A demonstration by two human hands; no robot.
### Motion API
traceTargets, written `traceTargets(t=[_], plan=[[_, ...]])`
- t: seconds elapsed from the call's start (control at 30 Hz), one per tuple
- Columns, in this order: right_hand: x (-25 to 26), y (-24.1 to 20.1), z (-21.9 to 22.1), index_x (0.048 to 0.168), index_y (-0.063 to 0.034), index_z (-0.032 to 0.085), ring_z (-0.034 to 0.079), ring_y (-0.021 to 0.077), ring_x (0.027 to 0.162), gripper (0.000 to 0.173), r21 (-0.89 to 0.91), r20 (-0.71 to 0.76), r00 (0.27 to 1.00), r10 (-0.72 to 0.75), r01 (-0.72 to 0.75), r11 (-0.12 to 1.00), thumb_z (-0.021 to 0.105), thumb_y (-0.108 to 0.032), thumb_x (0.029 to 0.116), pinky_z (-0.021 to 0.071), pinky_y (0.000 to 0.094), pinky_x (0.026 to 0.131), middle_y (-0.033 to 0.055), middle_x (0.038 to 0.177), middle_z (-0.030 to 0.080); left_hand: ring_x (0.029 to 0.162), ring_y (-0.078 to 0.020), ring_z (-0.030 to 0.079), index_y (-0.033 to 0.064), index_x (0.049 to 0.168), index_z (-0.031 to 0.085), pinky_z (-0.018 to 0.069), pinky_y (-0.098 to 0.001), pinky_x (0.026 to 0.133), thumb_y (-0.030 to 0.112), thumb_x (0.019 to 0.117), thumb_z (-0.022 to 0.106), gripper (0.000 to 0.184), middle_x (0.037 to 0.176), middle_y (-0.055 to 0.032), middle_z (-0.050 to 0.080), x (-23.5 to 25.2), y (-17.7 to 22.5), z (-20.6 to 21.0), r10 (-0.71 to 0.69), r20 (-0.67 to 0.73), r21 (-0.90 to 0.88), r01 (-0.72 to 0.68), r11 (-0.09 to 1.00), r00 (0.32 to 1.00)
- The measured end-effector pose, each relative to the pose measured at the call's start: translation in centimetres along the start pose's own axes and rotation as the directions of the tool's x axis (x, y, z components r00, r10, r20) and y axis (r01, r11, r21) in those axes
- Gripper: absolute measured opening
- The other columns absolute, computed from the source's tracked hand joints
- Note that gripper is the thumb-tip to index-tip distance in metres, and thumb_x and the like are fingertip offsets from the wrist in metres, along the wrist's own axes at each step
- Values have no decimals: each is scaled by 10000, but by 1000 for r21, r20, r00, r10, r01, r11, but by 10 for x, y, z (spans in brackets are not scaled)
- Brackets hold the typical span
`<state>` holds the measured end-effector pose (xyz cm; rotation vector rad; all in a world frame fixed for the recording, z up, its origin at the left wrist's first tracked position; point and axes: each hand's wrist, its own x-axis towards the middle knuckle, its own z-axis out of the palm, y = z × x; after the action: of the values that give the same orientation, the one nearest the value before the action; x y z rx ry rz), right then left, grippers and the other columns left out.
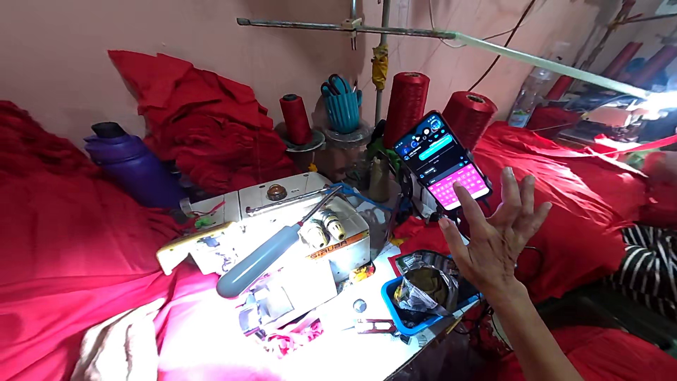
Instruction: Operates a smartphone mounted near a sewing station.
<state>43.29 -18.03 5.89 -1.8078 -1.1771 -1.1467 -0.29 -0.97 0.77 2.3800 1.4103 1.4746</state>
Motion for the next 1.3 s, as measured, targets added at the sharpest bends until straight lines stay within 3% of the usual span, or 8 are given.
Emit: traceTargets(t=[0.23,0.47,0.53,0.67,0.93,1.3], plan=[[-11,2,-6,1445,-291,591,171,504,1527,539,2,6,1000,-6,6,1000,399,-570,1027,37,789,1125,264,1607,335,1155,-426,610,-150,1153,654,433,-439,1060,64,1039,365,377,1154,-358,646,0,-1,0,-9,-2,-3,9,1000,1000],[-24,11,-11,1339,-240,668,176,520,1520,524,-12,15,1000,9,-8,1000,397,-563,1029,33,772,1134,282,1596,344,1147,-438,612,-153,1148,653,439,-445,1056,80,1048,369,381,1149,-360,647,0,-1,0,9,-3,-1,-9,1000,1000],[-24,12,-11,1351,-245,661,176,522,1519,520,-16,15,1000,13,-13,1000,401,-559,1028,37,778,1129,283,1597,341,1144,-461,607,-155,1155,651,435,-461,1056,72,1046,365,381,1152,-372,641,0,1,-1,9,6,1,-9,1000,1000],[-21,13,-10,1397,-261,630,179,519,1520,530,-28,7,1000,7,-7,1000,392,-562,1031,44,794,1119,277,1601,340,1135,-411,616,-137,1154,658,446,-437,1043,79,1047,355,387,1140,-348,650,0,-4,1,14,-1,5,-14,1000,1000],[-19,13,-5,1418,-259,619,169,521,1521,540,-26,21,1000,16,-16,1000,402,-565,1029,33,796,1118,280,1601,335,1158,-448,602,-154,1159,650,437,-452,1060,66,1042,356,385,1170,-368,635,0,4,-1,-11,7,-6,11,1000,1000],[-16,9,-5,1371,-284,644,133,485,1541,580,37,5,1000,-31,30,999,356,-641,1016,2,767,1139,256,1615,320,1166,-443,600,-152,1158,654,425,-451,1070,65,1042,357,386,1165,-361,642,0,5,-1,-27,2,-3,27,1000,1000]])
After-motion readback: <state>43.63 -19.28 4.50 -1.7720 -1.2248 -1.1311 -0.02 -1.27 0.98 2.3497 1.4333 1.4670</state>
